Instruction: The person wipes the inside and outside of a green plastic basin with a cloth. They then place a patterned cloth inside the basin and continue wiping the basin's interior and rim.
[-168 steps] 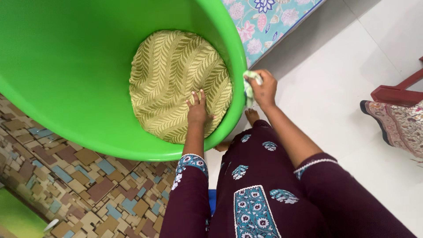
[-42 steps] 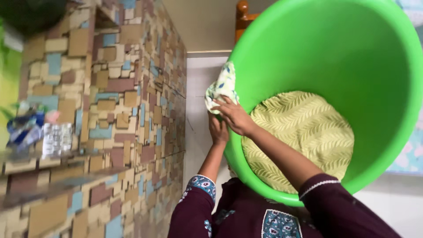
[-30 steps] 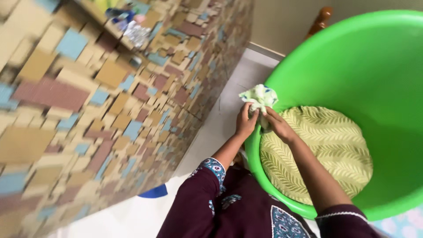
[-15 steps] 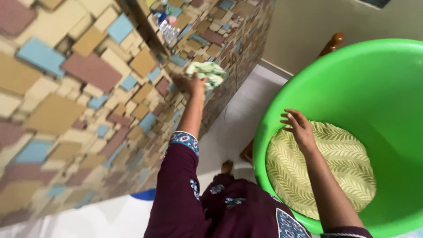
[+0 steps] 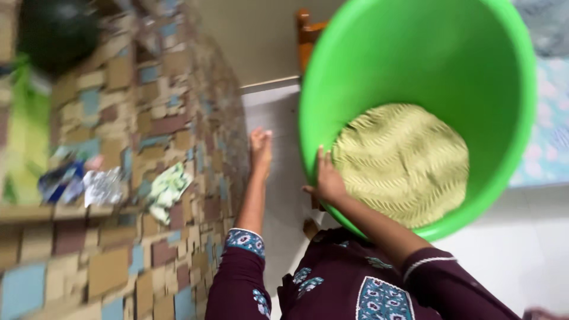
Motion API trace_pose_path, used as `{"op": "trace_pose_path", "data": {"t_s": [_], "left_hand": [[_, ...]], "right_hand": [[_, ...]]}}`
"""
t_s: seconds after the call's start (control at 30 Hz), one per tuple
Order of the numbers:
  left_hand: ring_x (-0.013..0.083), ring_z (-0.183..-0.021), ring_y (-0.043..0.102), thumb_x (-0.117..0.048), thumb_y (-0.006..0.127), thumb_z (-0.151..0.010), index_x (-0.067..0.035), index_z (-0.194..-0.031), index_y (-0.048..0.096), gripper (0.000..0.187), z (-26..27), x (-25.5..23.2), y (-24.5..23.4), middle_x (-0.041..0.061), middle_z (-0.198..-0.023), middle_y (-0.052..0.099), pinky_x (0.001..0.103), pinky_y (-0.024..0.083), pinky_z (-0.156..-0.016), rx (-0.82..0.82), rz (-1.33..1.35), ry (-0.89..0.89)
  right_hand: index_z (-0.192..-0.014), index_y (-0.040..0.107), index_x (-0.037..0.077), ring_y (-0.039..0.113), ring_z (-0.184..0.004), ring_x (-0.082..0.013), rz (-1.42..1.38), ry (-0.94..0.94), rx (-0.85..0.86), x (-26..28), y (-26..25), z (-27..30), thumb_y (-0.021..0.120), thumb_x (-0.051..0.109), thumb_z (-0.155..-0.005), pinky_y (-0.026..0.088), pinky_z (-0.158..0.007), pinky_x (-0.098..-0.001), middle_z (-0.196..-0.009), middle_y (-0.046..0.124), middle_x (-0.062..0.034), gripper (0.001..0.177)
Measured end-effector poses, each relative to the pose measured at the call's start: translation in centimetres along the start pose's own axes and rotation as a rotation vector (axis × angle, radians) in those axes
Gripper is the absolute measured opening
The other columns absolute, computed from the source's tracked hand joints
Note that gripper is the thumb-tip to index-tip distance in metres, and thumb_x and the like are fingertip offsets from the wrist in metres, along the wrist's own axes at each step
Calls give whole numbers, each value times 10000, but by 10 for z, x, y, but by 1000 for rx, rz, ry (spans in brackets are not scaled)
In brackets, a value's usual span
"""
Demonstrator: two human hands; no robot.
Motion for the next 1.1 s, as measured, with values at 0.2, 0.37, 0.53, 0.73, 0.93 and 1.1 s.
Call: {"op": "trace_pose_path", "data": {"t_s": [0.2,0.37,0.53,0.73,0.93,1.1], "left_hand": [[507,-1262,498,-522,711,-999,111,-1441,338,858,-7,-9,121,385,-1383,490,510,416,-1033,55,-490,246],[502,-1071,650,-503,589,-1006,30,-1274,479,606,22,-20,98,326,-1183,667,548,501,-915,77,-629,164],[501,-1123,623,-494,593,-1001,28,-1334,442,637,114,-52,81,341,-1213,646,538,482,-943,66,-711,-10],[302,-1205,604,-434,590,-1022,-38,-1387,480,549,241,-92,87,159,-1331,601,482,479,-1003,243,-186,15],[217,-985,684,-400,566,-1090,4,-1300,519,458,270,-177,90,117,-1172,661,372,591,-777,82,80,-42],[201,-989,698,-348,525,-1070,-17,-1329,527,421,386,-195,119,106,-1186,660,369,607,-781,48,103,-3]], "right_hand": [[-1660,-77,62,703,-943,-444,-8,106,53,-39,35,29,784,386,-859,571,-810,-524,-1422,541,-307,1219],[-1623,36,97,700,-951,-436,12,-3,14,-41,43,44,783,331,-815,575,-798,-516,-1459,501,-307,1125],[-1613,95,126,699,-887,-437,-25,-172,26,-74,14,120,808,303,-755,571,-755,-507,-1400,529,-329,1130],[-1586,316,204,701,-848,-386,-37,-215,136,-169,-30,257,771,288,-743,550,-749,-490,-1046,722,-168,962],[-1376,564,185,667,-1090,-341,-69,-150,-91,-309,-33,387,784,173,-656,524,-932,-459,-1169,721,-123,753],[-1399,512,126,546,-1261,-337,-67,-106,-255,-330,-40,456,852,174,-563,351,-1084,-574,-1297,622,-149,904]]}}
Point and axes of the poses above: each hand's wrist, its own z-axis away from the middle knuckle, its own y-axis out of the palm, x = y × z, the point moved 5 cm from there along -z, towards the middle knuckle
